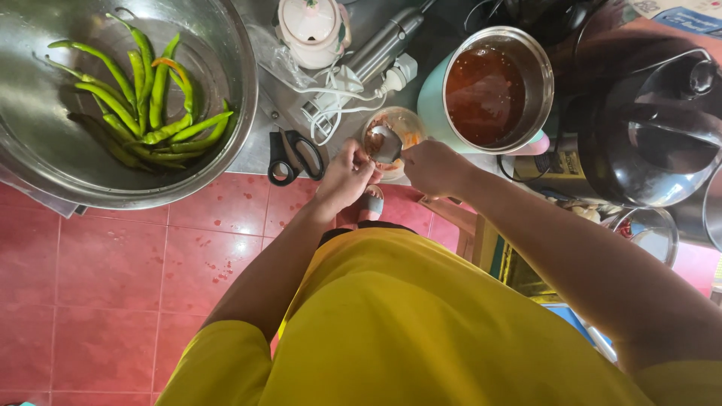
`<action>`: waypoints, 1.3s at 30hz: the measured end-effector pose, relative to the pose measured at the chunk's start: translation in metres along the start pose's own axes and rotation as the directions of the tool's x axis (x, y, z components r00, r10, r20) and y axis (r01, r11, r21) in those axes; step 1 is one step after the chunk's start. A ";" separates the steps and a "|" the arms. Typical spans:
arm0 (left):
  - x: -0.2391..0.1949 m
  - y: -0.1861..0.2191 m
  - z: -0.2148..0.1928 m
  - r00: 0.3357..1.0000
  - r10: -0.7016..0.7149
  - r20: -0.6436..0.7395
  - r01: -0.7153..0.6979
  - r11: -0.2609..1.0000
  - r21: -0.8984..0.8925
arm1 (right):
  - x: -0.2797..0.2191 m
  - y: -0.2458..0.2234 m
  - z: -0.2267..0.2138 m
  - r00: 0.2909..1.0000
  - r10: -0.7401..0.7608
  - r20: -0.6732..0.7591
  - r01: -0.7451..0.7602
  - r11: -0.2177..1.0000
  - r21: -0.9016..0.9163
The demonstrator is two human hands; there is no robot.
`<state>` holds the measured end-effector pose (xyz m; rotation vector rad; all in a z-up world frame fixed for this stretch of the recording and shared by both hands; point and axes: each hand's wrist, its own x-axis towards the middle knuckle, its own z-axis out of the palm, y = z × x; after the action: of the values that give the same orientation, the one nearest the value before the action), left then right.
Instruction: Stirring a red sauce in a pot and adding minced meat from a small bowl using a spoon
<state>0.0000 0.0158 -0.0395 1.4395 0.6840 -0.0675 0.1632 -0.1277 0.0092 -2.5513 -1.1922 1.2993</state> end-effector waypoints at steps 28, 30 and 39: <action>-0.007 0.013 0.008 0.988 -0.033 -0.150 -0.008 0.964 -0.265 | -0.006 0.026 0.007 0.959 -0.258 -0.116 0.202 0.912 -0.358; -0.009 0.014 0.006 0.991 0.013 -0.136 -0.043 0.975 -0.219 | 0.013 0.026 0.009 0.862 -0.501 0.080 0.328 0.429 -0.842; 0.000 0.001 0.005 0.989 0.062 -0.132 -0.090 0.973 -0.212 | 0.015 0.007 -0.027 0.929 -0.325 0.175 0.365 0.737 -0.569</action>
<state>0.0023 0.0113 -0.0387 1.2643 0.7147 0.1549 0.1920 -0.1150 0.0141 -2.4353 -2.2713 1.0377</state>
